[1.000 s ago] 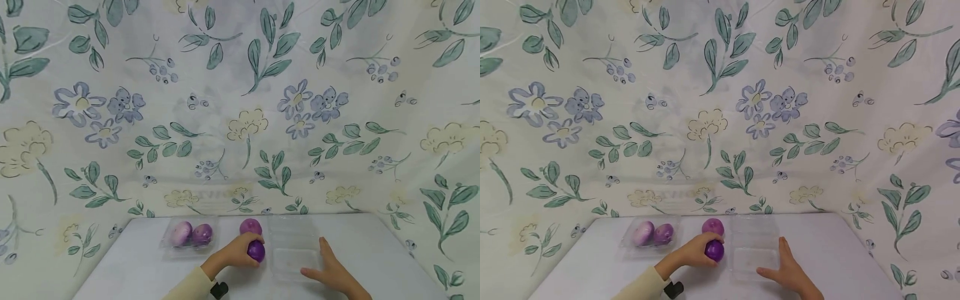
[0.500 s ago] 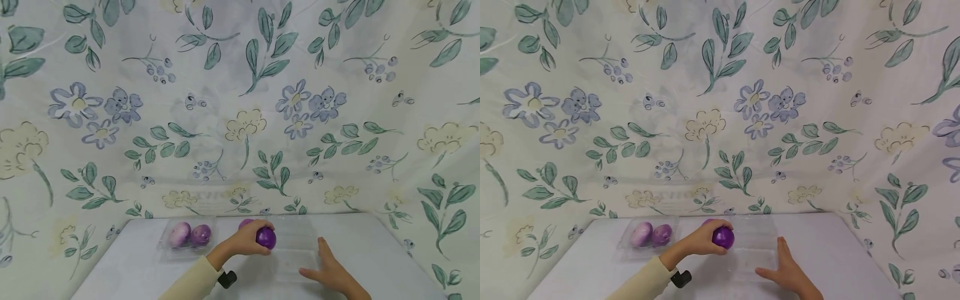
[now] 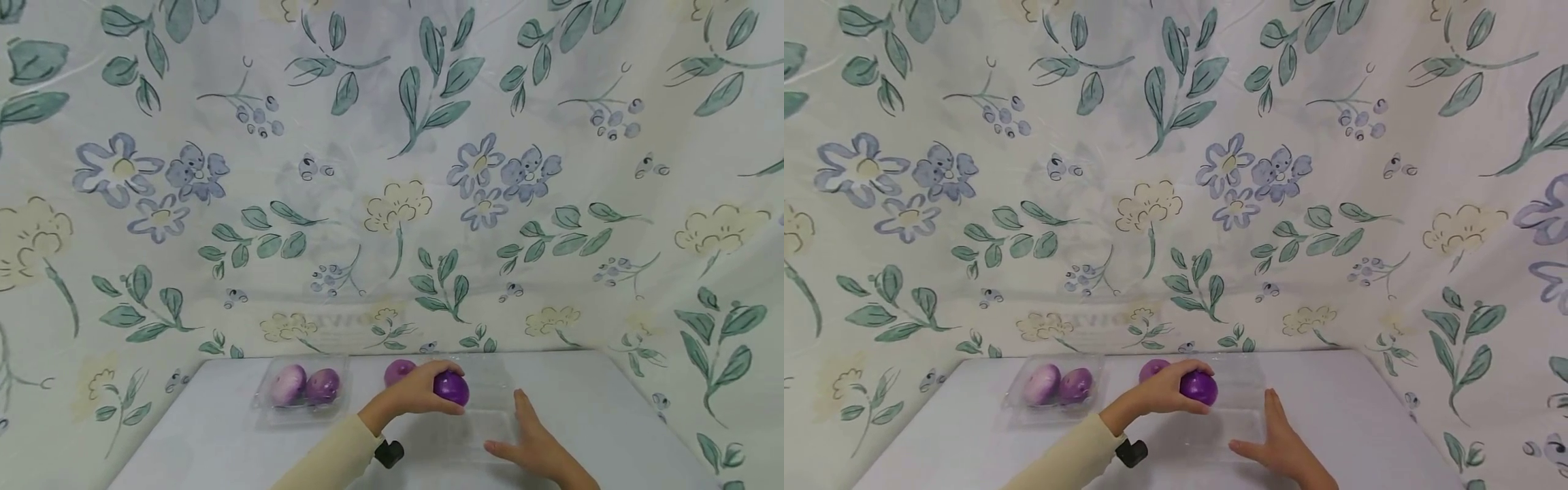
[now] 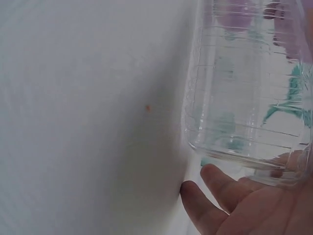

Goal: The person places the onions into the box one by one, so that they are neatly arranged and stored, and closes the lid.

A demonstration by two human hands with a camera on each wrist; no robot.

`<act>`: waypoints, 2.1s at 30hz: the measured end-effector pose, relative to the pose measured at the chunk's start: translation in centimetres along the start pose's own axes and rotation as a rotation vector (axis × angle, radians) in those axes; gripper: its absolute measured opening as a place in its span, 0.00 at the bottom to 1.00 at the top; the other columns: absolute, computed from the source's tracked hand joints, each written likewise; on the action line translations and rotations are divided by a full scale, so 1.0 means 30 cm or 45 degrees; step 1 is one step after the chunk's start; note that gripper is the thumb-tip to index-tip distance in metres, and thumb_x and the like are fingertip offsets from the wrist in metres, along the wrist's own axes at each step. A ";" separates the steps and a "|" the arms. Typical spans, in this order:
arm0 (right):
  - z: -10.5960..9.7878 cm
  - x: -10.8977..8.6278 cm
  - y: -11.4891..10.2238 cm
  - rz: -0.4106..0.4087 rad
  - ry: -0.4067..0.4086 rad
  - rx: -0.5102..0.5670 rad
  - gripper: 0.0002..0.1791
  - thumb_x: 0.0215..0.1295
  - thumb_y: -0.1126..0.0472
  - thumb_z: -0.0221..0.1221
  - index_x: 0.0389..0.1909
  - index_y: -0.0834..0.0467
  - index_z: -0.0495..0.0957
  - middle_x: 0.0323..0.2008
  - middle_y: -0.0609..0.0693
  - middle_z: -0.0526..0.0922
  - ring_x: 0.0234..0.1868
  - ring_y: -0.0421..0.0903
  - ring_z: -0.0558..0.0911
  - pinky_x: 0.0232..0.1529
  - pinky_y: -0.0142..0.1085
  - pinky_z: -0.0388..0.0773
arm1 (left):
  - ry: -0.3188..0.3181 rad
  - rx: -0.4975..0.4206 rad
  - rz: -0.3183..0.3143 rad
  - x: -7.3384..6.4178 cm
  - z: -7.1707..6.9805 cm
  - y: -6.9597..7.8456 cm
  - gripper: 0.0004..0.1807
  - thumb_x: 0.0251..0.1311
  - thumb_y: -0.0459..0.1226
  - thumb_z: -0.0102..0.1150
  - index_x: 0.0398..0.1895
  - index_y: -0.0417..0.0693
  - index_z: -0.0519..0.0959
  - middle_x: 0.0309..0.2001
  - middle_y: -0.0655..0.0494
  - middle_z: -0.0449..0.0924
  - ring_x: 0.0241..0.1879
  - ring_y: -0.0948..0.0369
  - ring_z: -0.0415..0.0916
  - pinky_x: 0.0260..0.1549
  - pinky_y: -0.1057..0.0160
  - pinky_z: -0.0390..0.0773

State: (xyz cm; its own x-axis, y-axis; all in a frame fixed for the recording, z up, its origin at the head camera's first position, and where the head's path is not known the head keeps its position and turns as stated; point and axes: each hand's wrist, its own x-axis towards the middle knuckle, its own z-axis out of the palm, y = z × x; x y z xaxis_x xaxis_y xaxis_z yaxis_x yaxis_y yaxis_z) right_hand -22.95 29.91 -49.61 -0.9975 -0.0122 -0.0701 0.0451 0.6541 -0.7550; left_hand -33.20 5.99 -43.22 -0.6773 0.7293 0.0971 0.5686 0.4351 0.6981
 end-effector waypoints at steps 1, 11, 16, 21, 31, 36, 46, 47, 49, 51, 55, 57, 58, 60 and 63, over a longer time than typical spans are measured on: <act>-0.002 0.001 0.001 -0.006 -0.005 0.001 0.71 0.53 0.42 0.71 0.74 0.74 0.31 0.75 0.75 0.31 0.75 0.73 0.37 0.71 0.66 0.41 | 0.001 -0.002 0.001 0.007 0.008 0.000 0.30 0.50 0.48 0.75 0.58 0.59 0.76 0.58 0.59 0.76 0.56 0.59 0.75 0.50 0.56 0.81; 0.000 -0.001 0.015 -0.020 -0.027 -0.003 0.70 0.53 0.43 0.71 0.74 0.76 0.33 0.74 0.76 0.34 0.75 0.74 0.39 0.70 0.68 0.44 | -0.035 0.001 0.061 0.046 0.095 0.017 0.30 0.50 0.48 0.75 0.57 0.55 0.77 0.56 0.62 0.78 0.52 0.67 0.74 0.48 0.65 0.80; -0.007 0.001 0.009 -0.009 -0.039 0.007 0.69 0.54 0.42 0.71 0.74 0.75 0.32 0.75 0.76 0.34 0.74 0.74 0.39 0.69 0.69 0.45 | -0.042 -0.005 0.049 0.066 0.121 0.010 0.29 0.50 0.47 0.75 0.56 0.55 0.77 0.54 0.62 0.78 0.50 0.68 0.75 0.47 0.66 0.80; -0.004 0.003 0.000 -0.021 -0.033 0.011 0.70 0.54 0.42 0.71 0.74 0.75 0.32 0.75 0.76 0.33 0.74 0.74 0.39 0.69 0.69 0.45 | -0.053 -0.097 0.059 0.075 0.145 0.002 0.29 0.49 0.44 0.76 0.56 0.54 0.77 0.53 0.62 0.78 0.50 0.69 0.74 0.47 0.68 0.78; 0.000 -0.002 0.008 -0.158 0.005 -0.005 0.69 0.55 0.45 0.71 0.73 0.77 0.31 0.74 0.78 0.33 0.74 0.74 0.44 0.71 0.64 0.45 | -0.086 -0.129 0.039 0.097 0.174 0.006 0.29 0.49 0.42 0.76 0.56 0.51 0.77 0.52 0.61 0.79 0.49 0.69 0.75 0.48 0.68 0.78; -0.010 -0.012 0.008 -0.169 0.016 -0.017 0.68 0.55 0.46 0.71 0.73 0.78 0.32 0.74 0.78 0.33 0.74 0.74 0.43 0.72 0.63 0.44 | -0.121 -0.157 0.046 0.114 0.196 0.013 0.27 0.49 0.41 0.75 0.54 0.50 0.78 0.51 0.63 0.80 0.47 0.70 0.75 0.47 0.68 0.78; -0.012 -0.017 0.009 -0.177 0.003 -0.025 0.66 0.56 0.47 0.70 0.72 0.79 0.33 0.74 0.78 0.34 0.75 0.72 0.40 0.72 0.62 0.42 | -0.181 -0.207 0.012 0.127 0.221 0.003 0.30 0.46 0.39 0.78 0.56 0.54 0.78 0.52 0.66 0.79 0.48 0.72 0.75 0.48 0.69 0.78; -0.012 -0.017 0.010 -0.174 0.002 -0.028 0.67 0.56 0.46 0.70 0.72 0.78 0.33 0.74 0.78 0.34 0.75 0.72 0.41 0.72 0.62 0.42 | -0.178 -0.204 0.015 0.129 0.224 0.001 0.31 0.47 0.40 0.78 0.57 0.53 0.78 0.53 0.66 0.79 0.49 0.72 0.75 0.48 0.69 0.78; -0.012 -0.015 0.013 -0.165 0.001 -0.024 0.67 0.57 0.46 0.70 0.73 0.78 0.33 0.74 0.78 0.34 0.75 0.72 0.41 0.72 0.62 0.43 | -0.174 -0.194 0.029 0.134 0.230 -0.004 0.33 0.47 0.41 0.77 0.60 0.52 0.76 0.55 0.66 0.78 0.51 0.72 0.74 0.49 0.69 0.78; -0.014 -0.014 0.015 -0.156 -0.004 -0.023 0.67 0.56 0.45 0.70 0.73 0.78 0.32 0.74 0.77 0.33 0.75 0.71 0.40 0.72 0.62 0.43 | -0.168 -0.158 0.054 0.137 0.235 -0.006 0.34 0.48 0.42 0.77 0.61 0.51 0.75 0.57 0.64 0.78 0.52 0.72 0.74 0.50 0.70 0.77; -0.024 -0.012 0.012 -0.150 -0.007 -0.035 0.67 0.57 0.45 0.70 0.73 0.77 0.32 0.74 0.77 0.33 0.75 0.71 0.40 0.72 0.62 0.43 | -0.143 -0.070 0.113 0.142 0.235 -0.006 0.38 0.48 0.44 0.77 0.64 0.50 0.73 0.60 0.60 0.76 0.57 0.69 0.72 0.53 0.70 0.76; -0.029 -0.010 0.005 -0.143 -0.011 -0.041 0.67 0.57 0.44 0.69 0.73 0.77 0.32 0.74 0.76 0.33 0.75 0.71 0.40 0.72 0.63 0.43 | -0.142 -0.033 0.130 0.140 0.229 -0.002 0.38 0.49 0.43 0.77 0.65 0.50 0.73 0.63 0.58 0.76 0.59 0.67 0.72 0.55 0.69 0.75; -0.031 -0.009 0.001 -0.134 -0.012 -0.038 0.67 0.57 0.44 0.69 0.74 0.76 0.32 0.74 0.76 0.33 0.75 0.71 0.41 0.72 0.63 0.43 | -0.146 -0.009 0.141 0.139 0.227 0.000 0.38 0.49 0.42 0.76 0.66 0.50 0.72 0.63 0.58 0.75 0.60 0.66 0.72 0.55 0.68 0.75; -0.032 -0.008 -0.003 -0.115 -0.012 -0.037 0.68 0.57 0.43 0.69 0.74 0.75 0.32 0.75 0.76 0.33 0.75 0.72 0.42 0.72 0.63 0.44 | -0.157 0.009 0.141 0.136 0.222 0.005 0.38 0.51 0.41 0.75 0.67 0.52 0.72 0.65 0.58 0.75 0.61 0.66 0.72 0.56 0.68 0.75; -0.029 -0.009 -0.004 -0.107 -0.012 -0.012 0.68 0.56 0.44 0.70 0.74 0.75 0.31 0.75 0.76 0.33 0.75 0.72 0.43 0.72 0.63 0.44 | -0.163 0.009 0.147 0.134 0.222 0.006 0.38 0.51 0.40 0.75 0.67 0.52 0.72 0.65 0.57 0.75 0.62 0.65 0.72 0.57 0.68 0.75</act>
State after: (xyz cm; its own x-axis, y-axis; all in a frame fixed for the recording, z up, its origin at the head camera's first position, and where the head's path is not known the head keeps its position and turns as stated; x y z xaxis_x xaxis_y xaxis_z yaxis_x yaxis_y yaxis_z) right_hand -22.73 30.49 -48.94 -0.9971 -0.0747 -0.0129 -0.0395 0.6575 -0.7524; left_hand -32.70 12.50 -47.41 -0.5424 0.8358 0.0850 0.6431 0.3479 0.6822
